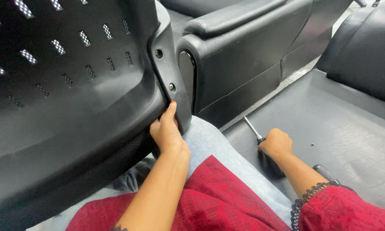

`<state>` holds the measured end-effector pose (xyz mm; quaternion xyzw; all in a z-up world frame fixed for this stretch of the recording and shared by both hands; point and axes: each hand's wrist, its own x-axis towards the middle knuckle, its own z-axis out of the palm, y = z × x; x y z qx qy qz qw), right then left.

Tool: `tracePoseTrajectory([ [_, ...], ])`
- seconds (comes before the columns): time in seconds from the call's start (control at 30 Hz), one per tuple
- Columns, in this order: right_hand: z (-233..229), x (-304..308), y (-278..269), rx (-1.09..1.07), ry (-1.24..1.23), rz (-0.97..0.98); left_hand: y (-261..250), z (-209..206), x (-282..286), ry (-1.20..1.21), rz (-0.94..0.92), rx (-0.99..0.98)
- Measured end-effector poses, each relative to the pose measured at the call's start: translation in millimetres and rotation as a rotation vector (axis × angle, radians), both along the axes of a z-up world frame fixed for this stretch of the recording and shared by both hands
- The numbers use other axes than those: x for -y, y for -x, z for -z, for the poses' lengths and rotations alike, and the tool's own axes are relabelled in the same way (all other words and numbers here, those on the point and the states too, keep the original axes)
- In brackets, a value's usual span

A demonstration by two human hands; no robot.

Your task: The person assembles a black office chair by inserting and tightening screws into the armrests using a screwdriver. They align the armrests, insert screws, and tighten them to secure the parts.

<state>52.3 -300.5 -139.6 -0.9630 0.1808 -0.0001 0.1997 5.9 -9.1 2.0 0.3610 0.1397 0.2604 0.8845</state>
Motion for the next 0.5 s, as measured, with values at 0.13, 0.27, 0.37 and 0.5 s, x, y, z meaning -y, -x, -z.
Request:
tracePoseTrajectory([
  [0.13, 1.5, 2.6, -3.8, -0.030, 0.006, -0.009, -0.7, 1.7, -0.8, -0.006, 0.007, -0.007],
  [0.27, -9.3, -7.8, -6.5, 0.032, -0.082, -0.055, -0.7, 2.0, -0.9, -0.029, 0.003, -0.034],
  [0.37, -38.1, -30.6, -6.2, 0.129, -0.244, -0.174, -0.8, 1.9, -1.5, -0.018, 0.013, -0.025],
  [0.5, -102.3, -72.3, 7.4, 0.183, -0.716, -0.344, -0.4, 2.1, -5.3, 0.061, 0.085, 0.029],
])
